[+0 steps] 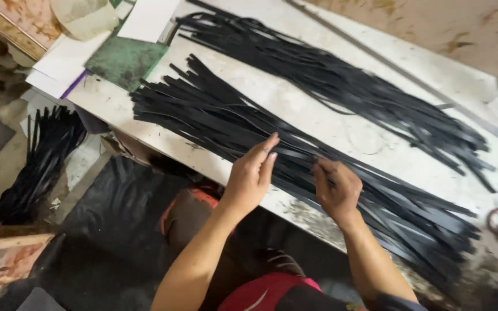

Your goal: The person picks up black rubber strips from a table, presses them into a small device on a blue container, and then hangs the strips on a wall using colorful clothespins. The process is repeated for multiple strips.

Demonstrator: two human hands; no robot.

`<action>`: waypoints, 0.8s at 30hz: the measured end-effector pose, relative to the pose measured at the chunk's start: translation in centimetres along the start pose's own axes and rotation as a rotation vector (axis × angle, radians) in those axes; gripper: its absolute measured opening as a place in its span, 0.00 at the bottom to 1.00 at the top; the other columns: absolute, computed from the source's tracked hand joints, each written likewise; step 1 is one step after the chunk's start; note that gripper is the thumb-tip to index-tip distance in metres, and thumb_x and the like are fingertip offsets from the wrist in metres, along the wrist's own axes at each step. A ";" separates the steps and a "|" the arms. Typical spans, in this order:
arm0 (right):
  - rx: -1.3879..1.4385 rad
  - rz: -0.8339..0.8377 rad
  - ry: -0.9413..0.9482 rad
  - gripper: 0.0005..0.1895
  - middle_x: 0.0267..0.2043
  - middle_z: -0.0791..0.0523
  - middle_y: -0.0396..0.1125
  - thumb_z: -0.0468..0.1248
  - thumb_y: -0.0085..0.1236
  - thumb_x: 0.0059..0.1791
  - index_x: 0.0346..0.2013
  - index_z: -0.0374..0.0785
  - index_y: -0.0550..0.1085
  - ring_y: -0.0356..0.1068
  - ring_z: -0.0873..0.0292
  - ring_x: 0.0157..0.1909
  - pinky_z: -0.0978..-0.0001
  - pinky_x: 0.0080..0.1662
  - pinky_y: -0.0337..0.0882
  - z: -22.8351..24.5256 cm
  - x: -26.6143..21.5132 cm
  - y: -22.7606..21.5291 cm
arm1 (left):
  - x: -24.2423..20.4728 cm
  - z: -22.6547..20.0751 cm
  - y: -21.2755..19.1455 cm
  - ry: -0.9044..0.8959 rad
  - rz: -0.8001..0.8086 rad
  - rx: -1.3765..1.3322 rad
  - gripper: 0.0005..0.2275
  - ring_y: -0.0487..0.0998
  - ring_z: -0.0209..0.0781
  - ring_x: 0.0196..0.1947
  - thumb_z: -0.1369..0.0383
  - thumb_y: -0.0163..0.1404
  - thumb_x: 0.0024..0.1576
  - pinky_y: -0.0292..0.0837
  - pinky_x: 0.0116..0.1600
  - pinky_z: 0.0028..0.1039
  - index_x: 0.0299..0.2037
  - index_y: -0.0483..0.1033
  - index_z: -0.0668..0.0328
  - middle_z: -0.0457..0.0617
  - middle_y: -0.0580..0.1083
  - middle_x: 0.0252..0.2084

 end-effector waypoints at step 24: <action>-0.021 0.100 0.453 0.05 0.27 0.46 0.74 0.26 0.63 0.51 0.31 0.30 0.75 0.75 0.45 0.30 0.63 0.31 0.72 -7.5 -12.4 -14.2 | -4.9 -13.8 5.8 -0.030 0.070 -0.042 0.17 0.83 0.53 0.47 0.75 0.49 0.63 0.79 0.53 0.39 0.63 0.72 0.64 0.57 0.83 0.41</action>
Point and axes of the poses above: each hand's wrist, its own x-axis towards the middle knuckle, its own y-axis out of the palm, z = x × y, the point moved 8 cm from there along x, towards the middle knuckle
